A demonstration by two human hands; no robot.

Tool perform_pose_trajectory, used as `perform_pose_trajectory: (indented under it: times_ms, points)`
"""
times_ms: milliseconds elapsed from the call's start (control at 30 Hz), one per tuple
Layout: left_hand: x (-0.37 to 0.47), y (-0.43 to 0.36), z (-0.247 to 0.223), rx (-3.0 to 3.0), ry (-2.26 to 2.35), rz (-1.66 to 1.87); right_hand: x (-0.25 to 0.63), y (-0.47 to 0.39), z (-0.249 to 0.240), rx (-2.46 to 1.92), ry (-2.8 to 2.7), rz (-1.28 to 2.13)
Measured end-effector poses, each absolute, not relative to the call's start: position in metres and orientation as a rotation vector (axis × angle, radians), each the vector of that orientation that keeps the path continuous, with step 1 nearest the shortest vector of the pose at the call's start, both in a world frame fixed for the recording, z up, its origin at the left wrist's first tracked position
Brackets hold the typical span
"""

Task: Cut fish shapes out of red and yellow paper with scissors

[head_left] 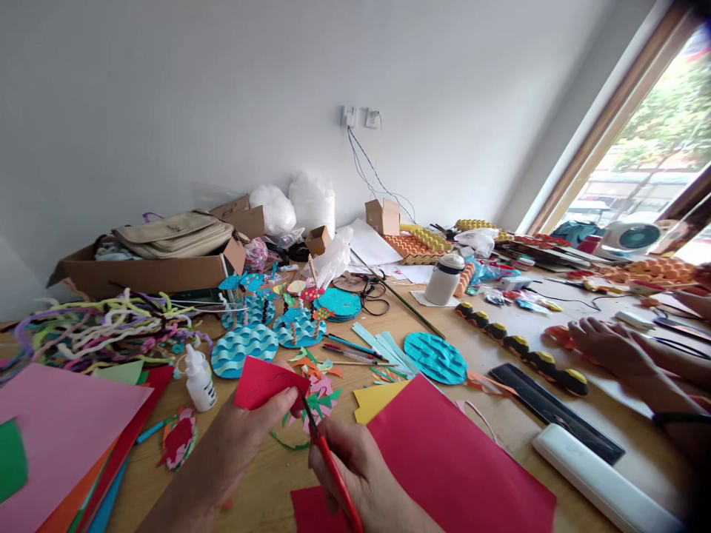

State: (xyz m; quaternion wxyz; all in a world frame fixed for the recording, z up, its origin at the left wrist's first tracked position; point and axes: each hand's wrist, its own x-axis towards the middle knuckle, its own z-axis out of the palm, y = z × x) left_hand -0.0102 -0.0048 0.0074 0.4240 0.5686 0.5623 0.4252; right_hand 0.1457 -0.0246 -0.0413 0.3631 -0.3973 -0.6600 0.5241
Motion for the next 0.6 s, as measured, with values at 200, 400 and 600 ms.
perform_pose_trajectory:
  times_ms: [200, 400, 600]
  points:
    - [-0.008, -0.005, 0.013, 1.419, 1.448, 1.038, 0.145, -0.024, -0.044, -1.041, -1.68, 1.337]
    - [-0.009, -0.004, 0.011, 1.431, 1.425, 1.056, 0.145, -0.021, -0.05, -1.032, -1.676, 1.324]
    - [-0.009, -0.003, 0.009, 1.428, 1.345, 1.096, 0.146, -0.023, -0.051, -1.06, -1.713, 1.299]
